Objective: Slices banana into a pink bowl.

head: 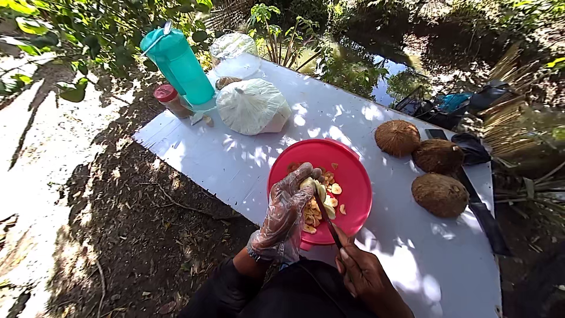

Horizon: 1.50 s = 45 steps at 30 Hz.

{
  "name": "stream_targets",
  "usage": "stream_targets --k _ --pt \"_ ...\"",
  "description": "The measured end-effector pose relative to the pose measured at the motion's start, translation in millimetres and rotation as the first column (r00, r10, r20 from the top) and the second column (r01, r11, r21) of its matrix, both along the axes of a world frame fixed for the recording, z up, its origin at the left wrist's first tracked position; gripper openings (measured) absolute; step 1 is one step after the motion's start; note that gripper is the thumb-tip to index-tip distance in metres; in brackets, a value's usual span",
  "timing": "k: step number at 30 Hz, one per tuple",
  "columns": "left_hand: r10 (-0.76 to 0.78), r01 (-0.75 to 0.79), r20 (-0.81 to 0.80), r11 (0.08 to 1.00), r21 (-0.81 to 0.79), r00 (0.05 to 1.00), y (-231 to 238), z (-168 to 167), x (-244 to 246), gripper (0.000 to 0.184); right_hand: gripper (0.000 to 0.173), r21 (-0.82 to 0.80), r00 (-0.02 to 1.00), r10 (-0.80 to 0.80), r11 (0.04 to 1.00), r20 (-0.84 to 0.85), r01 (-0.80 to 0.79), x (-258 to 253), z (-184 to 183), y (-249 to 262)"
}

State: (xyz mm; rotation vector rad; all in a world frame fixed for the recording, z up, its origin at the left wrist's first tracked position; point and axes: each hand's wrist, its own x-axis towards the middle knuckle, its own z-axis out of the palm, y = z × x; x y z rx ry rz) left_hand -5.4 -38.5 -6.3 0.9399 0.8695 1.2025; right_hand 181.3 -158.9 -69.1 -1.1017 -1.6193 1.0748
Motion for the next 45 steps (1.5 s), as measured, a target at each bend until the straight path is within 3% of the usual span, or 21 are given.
stream_targets --k 5,10,20,40,45 --pt "0.048 -0.048 -0.020 0.999 -0.017 0.999 1.1 0.7 -0.6 0.041 0.047 0.057 0.997 -0.079 0.995 0.004 0.078 -0.1 3.5 0.0" --pt "0.030 -0.031 -0.042 1.000 -0.005 0.999 1.6 -5.7 -0.5 0.042 0.047 0.055 0.999 -0.008 0.998 -0.038 0.010 0.5 3.3 0.5" --pt "0.046 -0.044 -0.069 0.999 0.028 0.997 2.3 -6.3 -0.4 0.041 0.046 0.072 1.000 -0.013 0.997 -0.023 0.015 -1.0 1.1 -0.4" --pt "-0.016 0.016 0.001 1.000 0.012 1.000 -0.2 -0.1 6.1 0.044 0.047 -0.014 0.998 -0.006 1.000 0.066 0.007 2.3 3.5 4.0" --pt "-0.020 0.021 0.015 1.000 -0.009 1.000 1.2 -0.7 5.2 0.046 0.047 0.036 0.995 -0.044 0.998 0.085 0.041 3.0 -1.3 5.5"
